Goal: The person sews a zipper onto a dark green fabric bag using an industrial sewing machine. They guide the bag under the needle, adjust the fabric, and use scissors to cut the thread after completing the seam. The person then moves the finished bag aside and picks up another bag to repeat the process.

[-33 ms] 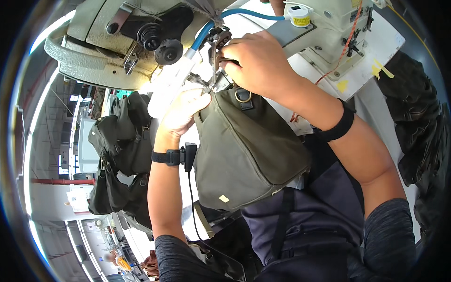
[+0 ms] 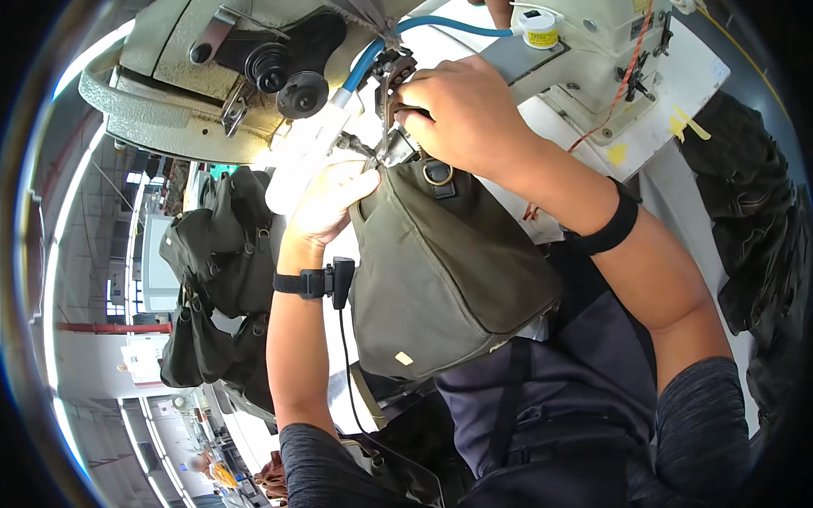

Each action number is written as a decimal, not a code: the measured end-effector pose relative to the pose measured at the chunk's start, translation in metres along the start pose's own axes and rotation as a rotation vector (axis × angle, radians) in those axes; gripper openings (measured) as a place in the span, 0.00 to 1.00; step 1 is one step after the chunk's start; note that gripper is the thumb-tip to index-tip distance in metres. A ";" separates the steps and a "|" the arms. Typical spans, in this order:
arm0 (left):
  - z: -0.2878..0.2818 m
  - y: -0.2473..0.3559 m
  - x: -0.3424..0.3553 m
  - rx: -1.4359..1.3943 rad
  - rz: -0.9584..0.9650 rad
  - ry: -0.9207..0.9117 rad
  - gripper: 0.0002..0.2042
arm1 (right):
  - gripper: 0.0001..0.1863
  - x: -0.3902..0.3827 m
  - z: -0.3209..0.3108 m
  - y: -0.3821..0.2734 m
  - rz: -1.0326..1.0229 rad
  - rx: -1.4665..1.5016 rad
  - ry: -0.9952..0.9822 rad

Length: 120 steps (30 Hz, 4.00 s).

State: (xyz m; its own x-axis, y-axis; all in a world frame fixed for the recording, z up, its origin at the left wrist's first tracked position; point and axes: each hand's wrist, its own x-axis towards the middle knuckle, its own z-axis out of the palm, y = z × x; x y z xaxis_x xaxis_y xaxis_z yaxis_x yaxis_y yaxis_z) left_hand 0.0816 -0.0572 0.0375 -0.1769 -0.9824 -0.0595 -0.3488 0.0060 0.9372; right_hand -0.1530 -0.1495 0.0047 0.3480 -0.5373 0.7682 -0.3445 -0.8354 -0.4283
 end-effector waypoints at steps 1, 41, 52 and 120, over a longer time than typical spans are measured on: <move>-0.002 -0.001 0.000 -0.002 -0.011 -0.001 0.19 | 0.08 0.001 0.000 -0.001 0.012 -0.002 -0.009; 0.012 0.035 -0.019 0.533 -0.125 0.032 0.14 | 0.16 -0.045 -0.028 -0.037 0.999 1.430 -0.498; 0.009 0.027 -0.008 0.551 -0.033 0.017 0.16 | 0.10 -0.041 -0.026 -0.038 1.015 1.339 -0.439; 0.000 0.028 0.001 0.549 -0.046 0.027 0.26 | 0.18 -0.030 -0.033 -0.051 0.211 0.010 -0.141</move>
State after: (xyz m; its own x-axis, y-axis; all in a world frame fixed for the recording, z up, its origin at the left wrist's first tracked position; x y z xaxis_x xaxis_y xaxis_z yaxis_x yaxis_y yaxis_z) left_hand 0.0715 -0.0578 0.0636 -0.1292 -0.9883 -0.0810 -0.7855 0.0522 0.6166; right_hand -0.1747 -0.0866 0.0196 0.3877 -0.7101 0.5878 -0.4138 -0.7039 -0.5774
